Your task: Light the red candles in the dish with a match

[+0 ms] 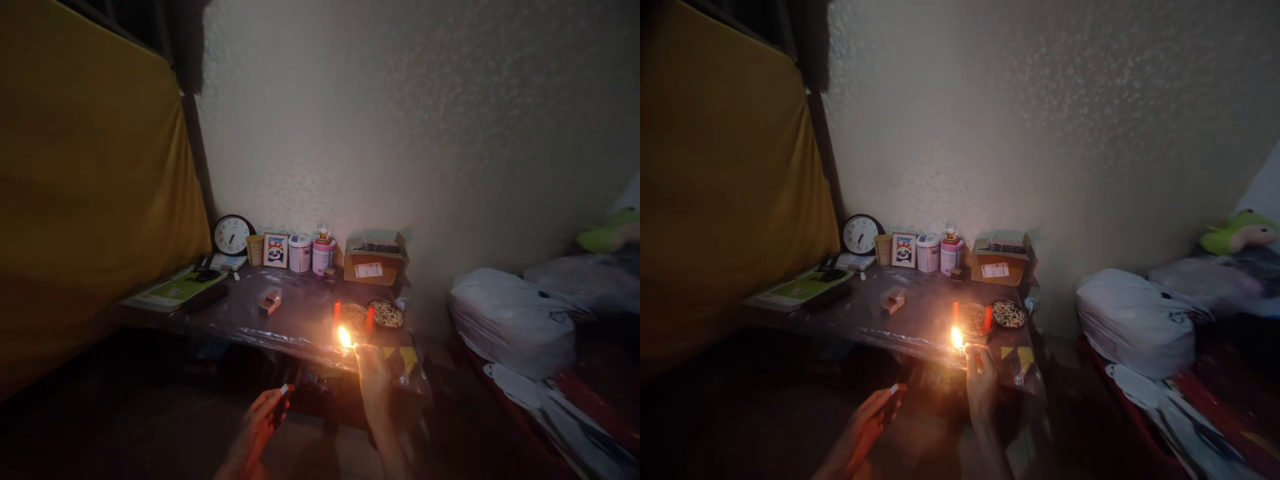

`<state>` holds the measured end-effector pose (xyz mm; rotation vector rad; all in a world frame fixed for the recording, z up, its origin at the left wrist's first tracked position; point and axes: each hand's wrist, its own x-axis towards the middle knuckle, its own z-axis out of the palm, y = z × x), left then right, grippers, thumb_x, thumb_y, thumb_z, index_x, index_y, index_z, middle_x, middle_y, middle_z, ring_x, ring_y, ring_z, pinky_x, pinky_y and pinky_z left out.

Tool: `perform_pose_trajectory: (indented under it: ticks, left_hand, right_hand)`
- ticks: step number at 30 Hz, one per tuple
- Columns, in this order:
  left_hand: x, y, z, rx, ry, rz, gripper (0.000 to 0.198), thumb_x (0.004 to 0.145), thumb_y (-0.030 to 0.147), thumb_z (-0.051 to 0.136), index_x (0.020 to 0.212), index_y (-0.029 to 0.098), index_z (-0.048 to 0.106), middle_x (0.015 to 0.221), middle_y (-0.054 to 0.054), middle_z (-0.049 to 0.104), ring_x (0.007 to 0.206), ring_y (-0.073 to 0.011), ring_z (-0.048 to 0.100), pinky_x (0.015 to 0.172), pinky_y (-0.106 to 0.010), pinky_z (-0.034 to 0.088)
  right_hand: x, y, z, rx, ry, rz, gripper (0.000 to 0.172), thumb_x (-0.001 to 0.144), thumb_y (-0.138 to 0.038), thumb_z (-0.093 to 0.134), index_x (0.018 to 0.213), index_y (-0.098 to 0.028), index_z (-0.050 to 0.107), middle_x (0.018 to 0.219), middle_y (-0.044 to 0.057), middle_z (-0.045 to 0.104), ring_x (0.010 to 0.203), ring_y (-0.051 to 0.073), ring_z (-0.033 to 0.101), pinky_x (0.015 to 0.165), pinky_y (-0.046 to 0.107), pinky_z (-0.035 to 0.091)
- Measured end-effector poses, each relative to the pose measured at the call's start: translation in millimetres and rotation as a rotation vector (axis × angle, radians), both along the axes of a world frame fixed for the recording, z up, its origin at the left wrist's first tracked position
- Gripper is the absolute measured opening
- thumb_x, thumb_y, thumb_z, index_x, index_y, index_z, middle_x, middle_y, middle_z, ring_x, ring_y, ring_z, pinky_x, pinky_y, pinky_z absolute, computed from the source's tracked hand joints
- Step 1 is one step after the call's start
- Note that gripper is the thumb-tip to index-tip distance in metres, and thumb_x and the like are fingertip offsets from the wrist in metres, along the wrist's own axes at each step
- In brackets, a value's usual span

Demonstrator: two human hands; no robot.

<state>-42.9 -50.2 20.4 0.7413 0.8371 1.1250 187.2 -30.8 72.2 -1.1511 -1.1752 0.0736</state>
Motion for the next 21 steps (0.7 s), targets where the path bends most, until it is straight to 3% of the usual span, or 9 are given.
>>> perform_pose_trajectory:
  ticks: [8,21]
  left_hand:
    - [1.2,8.3,-16.3,-0.028,-0.026,0.011,0.022,0.067,0.038,0.064,0.081,0.022,0.068,0.082,-0.003,0.069,0.083,-0.0173,0.058,0.075,-0.027,0.042]
    - [4.7,13.4,-22.3,-0.027,-0.048,0.067,0.028,0.054,0.042,0.073,0.067,0.018,0.068,0.064,-0.003,0.066,0.068,-0.0191,0.059,0.065,-0.030,0.042]
  right_hand:
    - [1.1,7.3,7.2,-0.017,-0.070,-0.001,0.020,0.081,-0.032,0.051,0.069,-0.018,0.060,0.070,0.002,0.060,0.068,0.016,0.056,0.064,0.028,0.046]
    - [2.2,18.0,12.9,-0.025,-0.013,0.052,0.019,0.078,-0.034,0.054,0.071,-0.018,0.062,0.070,0.003,0.062,0.069,0.017,0.057,0.066,0.029,0.045]
